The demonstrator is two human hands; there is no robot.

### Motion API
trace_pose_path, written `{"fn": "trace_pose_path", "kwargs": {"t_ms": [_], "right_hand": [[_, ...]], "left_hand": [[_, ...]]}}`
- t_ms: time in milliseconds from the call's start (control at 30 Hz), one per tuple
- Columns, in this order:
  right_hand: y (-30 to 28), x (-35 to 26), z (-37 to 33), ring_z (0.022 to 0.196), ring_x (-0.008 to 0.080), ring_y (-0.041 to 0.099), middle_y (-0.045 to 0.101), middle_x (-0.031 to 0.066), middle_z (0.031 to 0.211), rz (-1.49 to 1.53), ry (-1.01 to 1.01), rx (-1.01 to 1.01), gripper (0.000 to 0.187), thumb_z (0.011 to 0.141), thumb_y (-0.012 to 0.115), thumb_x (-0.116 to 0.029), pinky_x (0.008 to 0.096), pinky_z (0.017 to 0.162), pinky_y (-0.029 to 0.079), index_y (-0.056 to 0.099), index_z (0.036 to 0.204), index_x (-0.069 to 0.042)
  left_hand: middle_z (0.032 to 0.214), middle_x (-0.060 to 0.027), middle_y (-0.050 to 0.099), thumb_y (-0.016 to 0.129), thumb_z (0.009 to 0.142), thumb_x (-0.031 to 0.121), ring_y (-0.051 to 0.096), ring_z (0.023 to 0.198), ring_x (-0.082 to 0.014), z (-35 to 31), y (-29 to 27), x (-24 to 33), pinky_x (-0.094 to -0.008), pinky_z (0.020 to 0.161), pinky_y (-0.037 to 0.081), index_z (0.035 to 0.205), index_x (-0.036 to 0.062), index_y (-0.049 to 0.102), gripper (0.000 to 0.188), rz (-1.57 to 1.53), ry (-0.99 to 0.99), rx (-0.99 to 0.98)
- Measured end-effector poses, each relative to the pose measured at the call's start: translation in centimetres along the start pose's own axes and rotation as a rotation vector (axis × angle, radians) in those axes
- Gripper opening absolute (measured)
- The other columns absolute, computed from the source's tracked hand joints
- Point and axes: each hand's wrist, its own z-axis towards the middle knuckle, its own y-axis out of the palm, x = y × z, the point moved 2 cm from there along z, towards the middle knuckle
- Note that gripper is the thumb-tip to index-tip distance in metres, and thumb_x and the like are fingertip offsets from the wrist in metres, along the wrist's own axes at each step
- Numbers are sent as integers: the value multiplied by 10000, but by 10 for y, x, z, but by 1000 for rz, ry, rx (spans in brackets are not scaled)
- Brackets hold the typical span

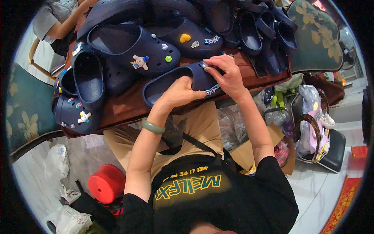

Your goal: The worker is attaching small decorative charms to clogs at a manufacturing station.

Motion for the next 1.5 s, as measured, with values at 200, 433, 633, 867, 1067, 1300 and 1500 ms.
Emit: {"fn": "trace_pose_path", "kwargs": {"t_ms": [200, 433, 633, 867, 1067, 1300, 1500], "right_hand": [[9, -7, 13, 942, 212, 581, 642, 67, 959, 223, 214, -65, 238, 842, 689, -52, 322, 871, 437, 702, 1078, -70], [-1, -15, 17, 1064, 269, 518, 614, 70, 1077, -60, -35, -213, 249, 879, 636, -154, 417, 944, 368, 688, 1117, -105], [6, 0, 15, 1093, 276, 540, 629, 88, 1109, -123, -87, -271, 258, 907, 587, -172, 425, 973, 360, 675, 1134, -85], [9, 115, -40, 901, 98, 590, 646, 39, 1073, 378, 708, 228, 216, 963, 584, -187, 247, 797, 470, 694, 1076, -39], [17, 143, -60, 906, 162, 597, 610, 60, 1054, 124, 684, 248, 245, 892, 680, -216, 293, 782, 478, 693, 1104, -94], [26, 117, -45, 962, 262, 520, 616, 16, 1049, -386, 373, 85, 223, 802, 739, -285, 410, 817, 419, 730, 1004, -192], [14, 98, -42, 940, 215, 555, 663, -4, 959, -410, 253, 281, 180, 796, 744, -247, 365, 843, 398, 733, 949, -154]], "left_hand": [[705, -158, 642, 734, 663, 259, 630, 647, -221, 4, -1, -13, -358, 601, 483, 778, -66, 635, 359, 80, -53, 26], [639, -140, 605, 745, 653, 253, 595, 597, -186, 7, -4, -7, -333, 560, 464, 709, -55, 615, 339, 54, -125, -11], [719, -72, 630, 725, 686, 163, 592, 682, -144, 4, -10, 14, -297, 617, 474, 780, -49, 630, 251, -93, -105, -28], [959, -68, 680, 736, 725, 122, 621, 853, -137, 7, -8, 4, -282, 800, 490, 1036, -80, 658, 379, 8, -227, -124], [1091, -101, 664, 741, 730, 100, 612, 1006, -174, 5, -6, 6, -295, 927, 461, 1139, -93, 606, 473, -84, -164, -93], [1039, -128, 676, 723, 713, 124, 627, 940, -188, 1, -4, 12, -311, 881, 477, 1099, -93, 623, 454, -80, -115, -49], [1128, -108, 653, 750, 733, 96, 603, 1029, -176, 2, -6, 12, -303, 948, 452, 1171, -89, 589, 502, -101, -160, -81]]}}
